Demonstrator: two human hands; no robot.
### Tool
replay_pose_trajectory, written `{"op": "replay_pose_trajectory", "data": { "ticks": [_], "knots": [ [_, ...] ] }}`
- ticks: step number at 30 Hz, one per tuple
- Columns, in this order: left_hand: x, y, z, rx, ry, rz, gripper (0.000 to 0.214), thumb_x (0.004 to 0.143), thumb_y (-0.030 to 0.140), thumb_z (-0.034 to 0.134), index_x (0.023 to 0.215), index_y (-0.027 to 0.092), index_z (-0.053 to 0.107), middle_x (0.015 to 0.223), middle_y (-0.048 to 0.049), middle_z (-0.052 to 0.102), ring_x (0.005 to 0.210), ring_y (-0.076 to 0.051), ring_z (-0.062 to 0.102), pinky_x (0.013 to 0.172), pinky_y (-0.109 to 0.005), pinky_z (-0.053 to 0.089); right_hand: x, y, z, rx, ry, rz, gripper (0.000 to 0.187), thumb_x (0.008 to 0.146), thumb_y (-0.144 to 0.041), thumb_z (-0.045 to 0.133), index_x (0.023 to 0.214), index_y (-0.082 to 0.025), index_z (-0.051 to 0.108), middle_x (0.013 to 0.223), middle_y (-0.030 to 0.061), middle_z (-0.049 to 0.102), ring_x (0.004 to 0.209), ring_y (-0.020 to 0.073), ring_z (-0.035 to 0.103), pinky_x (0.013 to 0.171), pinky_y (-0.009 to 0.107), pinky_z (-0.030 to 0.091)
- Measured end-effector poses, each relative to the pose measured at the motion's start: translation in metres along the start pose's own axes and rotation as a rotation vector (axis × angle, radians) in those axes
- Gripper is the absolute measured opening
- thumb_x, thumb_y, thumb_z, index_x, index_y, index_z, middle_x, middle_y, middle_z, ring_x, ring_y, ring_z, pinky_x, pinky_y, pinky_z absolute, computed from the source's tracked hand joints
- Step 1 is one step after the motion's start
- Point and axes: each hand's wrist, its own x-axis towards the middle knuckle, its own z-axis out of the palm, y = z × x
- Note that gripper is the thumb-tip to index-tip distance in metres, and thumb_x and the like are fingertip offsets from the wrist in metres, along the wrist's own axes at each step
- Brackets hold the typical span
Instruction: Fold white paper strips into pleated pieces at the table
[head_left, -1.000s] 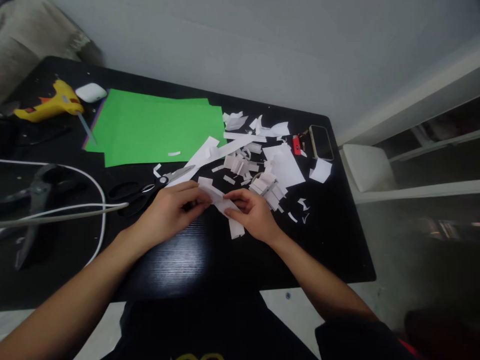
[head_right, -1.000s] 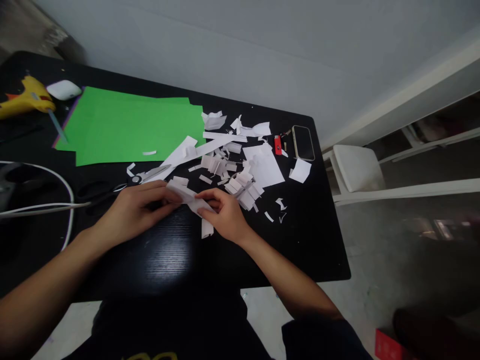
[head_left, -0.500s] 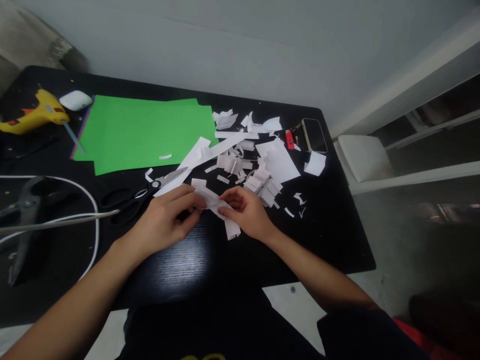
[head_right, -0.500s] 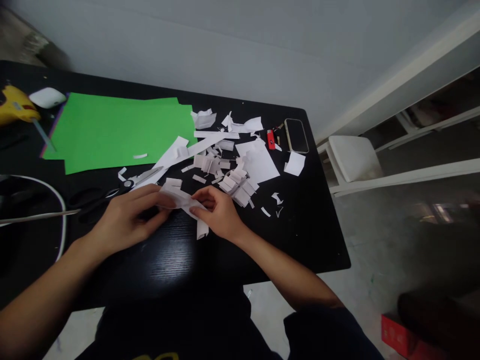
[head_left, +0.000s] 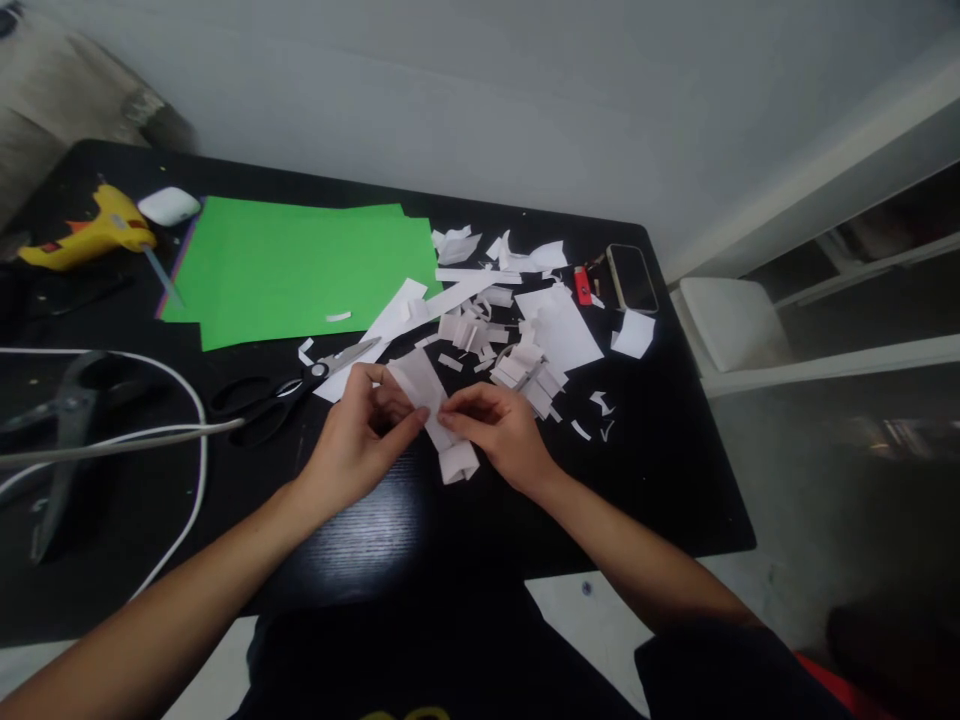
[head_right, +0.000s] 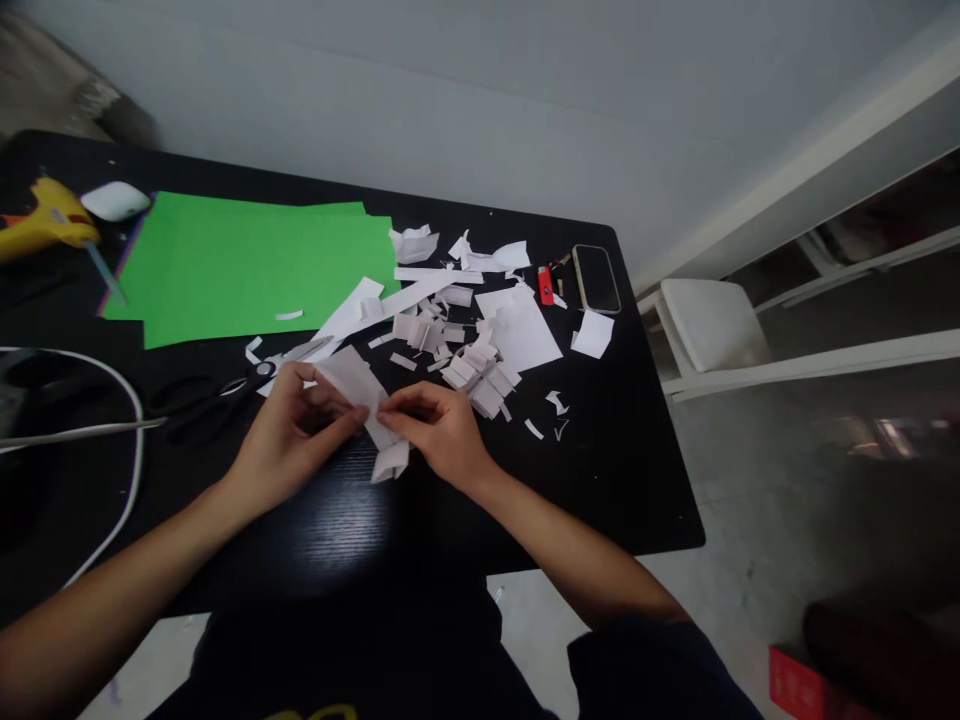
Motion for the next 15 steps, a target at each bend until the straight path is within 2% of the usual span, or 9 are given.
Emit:
{"op": "replay_pose_trajectory", "data": {
  "ticks": [5,11,15],
  "knots": [
    [0.001,0.007,-0.002,0.071,0.112,0.046,0.021,0.091,0.025,0.073,0.098,0.022,0.053,0.077,0.0039,0.065,0.067,-0.011,0.064,0.060,-0.022,0.052,-0.002,-0.001,0.002,-0.073,0.026,-0.045,0.012,0.074,-0.026,0.087,0.085,-0.023,0.082,0.088,0.0010,0.081,0.083,0.0180,0.076,0.085,0.034,0.063],
    [0.000,0.015,-0.003,0.127,0.022,0.034,0.011,0.089,0.028,0.076,0.095,0.021,0.070,0.082,-0.0001,0.075,0.073,-0.014,0.071,0.070,-0.027,0.061,-0.005,-0.002,0.003,-0.092,0.073,-0.117,0.008,0.077,-0.024,0.086,0.084,-0.025,0.082,0.088,0.0009,0.081,0.085,0.0191,0.077,0.085,0.034,0.064],
    [-0.001,0.016,-0.003,0.147,0.039,0.045,0.011,0.088,0.029,0.078,0.095,0.022,0.074,0.083,-0.0006,0.078,0.073,-0.016,0.073,0.072,-0.028,0.063,-0.007,-0.002,0.004,-0.102,0.102,-0.150,0.011,0.077,-0.026,0.086,0.087,-0.026,0.081,0.092,0.0009,0.081,0.086,0.0189,0.076,0.081,0.033,0.065]
  ]
}}
